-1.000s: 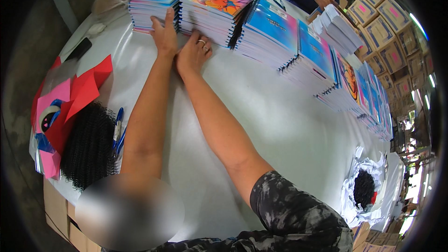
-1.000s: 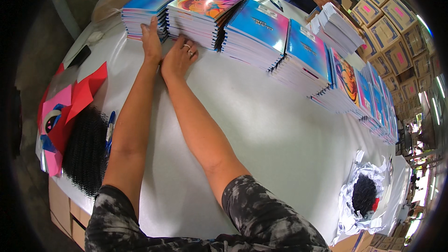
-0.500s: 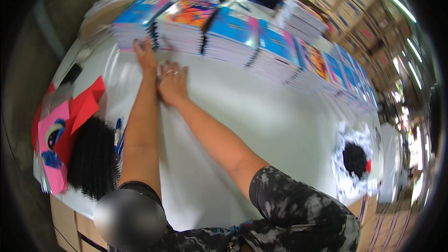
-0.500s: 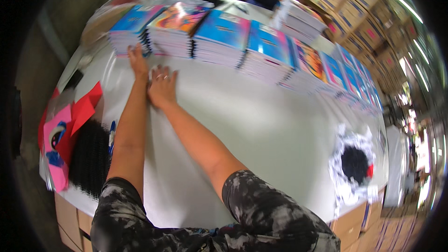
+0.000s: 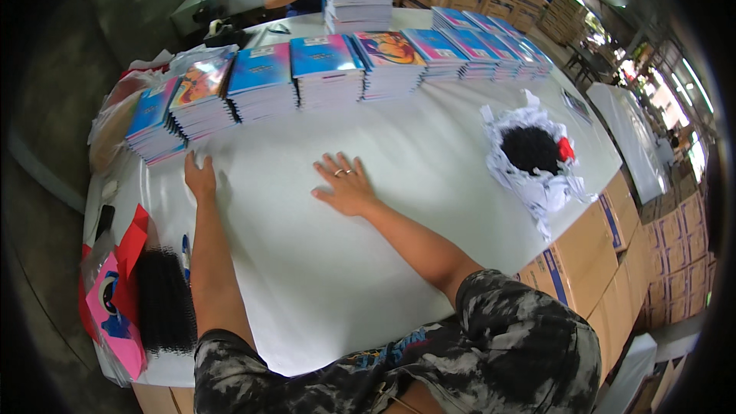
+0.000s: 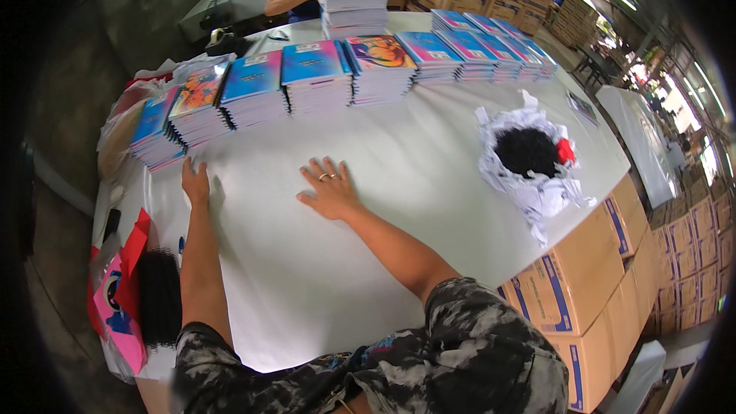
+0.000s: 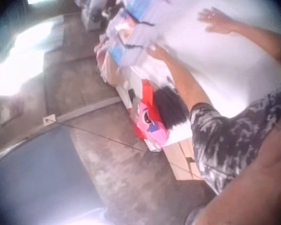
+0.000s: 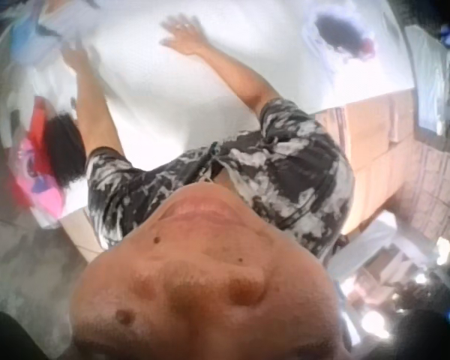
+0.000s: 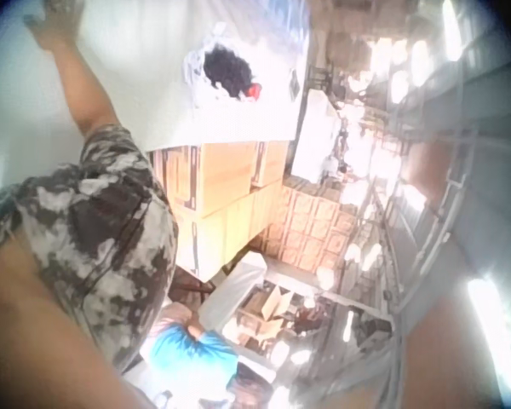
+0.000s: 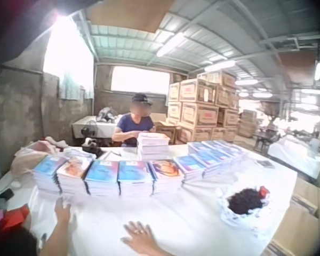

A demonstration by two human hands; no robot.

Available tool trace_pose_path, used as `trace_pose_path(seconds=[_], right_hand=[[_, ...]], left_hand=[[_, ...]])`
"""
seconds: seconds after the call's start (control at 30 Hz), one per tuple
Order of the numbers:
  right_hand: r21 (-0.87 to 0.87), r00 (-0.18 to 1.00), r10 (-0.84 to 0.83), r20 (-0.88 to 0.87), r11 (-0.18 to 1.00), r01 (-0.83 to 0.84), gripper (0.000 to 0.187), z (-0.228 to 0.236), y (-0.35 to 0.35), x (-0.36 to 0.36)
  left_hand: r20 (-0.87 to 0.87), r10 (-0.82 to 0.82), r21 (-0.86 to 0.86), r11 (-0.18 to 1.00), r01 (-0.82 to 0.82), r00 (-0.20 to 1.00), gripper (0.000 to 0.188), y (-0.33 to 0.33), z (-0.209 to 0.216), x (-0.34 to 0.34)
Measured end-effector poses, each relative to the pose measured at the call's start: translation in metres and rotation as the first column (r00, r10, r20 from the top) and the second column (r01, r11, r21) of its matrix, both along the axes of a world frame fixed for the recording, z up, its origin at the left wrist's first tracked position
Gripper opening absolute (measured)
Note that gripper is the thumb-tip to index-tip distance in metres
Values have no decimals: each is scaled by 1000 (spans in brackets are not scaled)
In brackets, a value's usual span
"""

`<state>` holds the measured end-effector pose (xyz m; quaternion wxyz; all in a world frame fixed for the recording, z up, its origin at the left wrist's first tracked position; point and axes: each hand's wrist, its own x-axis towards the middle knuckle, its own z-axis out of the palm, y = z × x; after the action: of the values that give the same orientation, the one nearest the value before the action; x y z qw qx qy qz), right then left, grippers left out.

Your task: The person uses pliers to trim the spiral binding of stacked notebooks, then stacks the finished notebooks on the table. The person also retrieves a stack of notebooks from a cardboard box and places them on the table.

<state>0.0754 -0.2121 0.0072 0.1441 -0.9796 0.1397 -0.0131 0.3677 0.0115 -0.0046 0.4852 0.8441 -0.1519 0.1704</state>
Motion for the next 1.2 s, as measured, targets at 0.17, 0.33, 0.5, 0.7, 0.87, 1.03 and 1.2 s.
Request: trace_pose_path(seconds=[0.17,0.33,0.5,0.7,0.87,1.03,1.2], right_hand=[[-38,987,-162,-14,986,161,69,-2,-58,-78],[-86,955,-294,29,951,295,71,-12,-103,-116],[-144,949,-309,59,938,314,73,-22,-104,-110],[-116,967,-250,43,960,253,70,-23,-108,-113],[-109,974,-219,51,969,223,66,-22,-108,-111],[-103,981,-182,63,977,187,65,-28,-123,-114],[-126,985,-156,75,978,165,65,-37,-134,-112]], left_hand=[[0,-61,287,956,58,998,56,7,-7,-49],[18,-50,677,736,25,999,71,-9,3,-125],[-29,-14,727,686,30,999,73,-17,7,-180],[-111,-18,771,630,97,994,77,-23,12,-256],[-141,-122,754,630,186,983,80,-24,16,-327],[-179,-345,771,533,349,922,82,-12,19,-428],[-158,-330,739,585,333,931,68,53,24,-512]])
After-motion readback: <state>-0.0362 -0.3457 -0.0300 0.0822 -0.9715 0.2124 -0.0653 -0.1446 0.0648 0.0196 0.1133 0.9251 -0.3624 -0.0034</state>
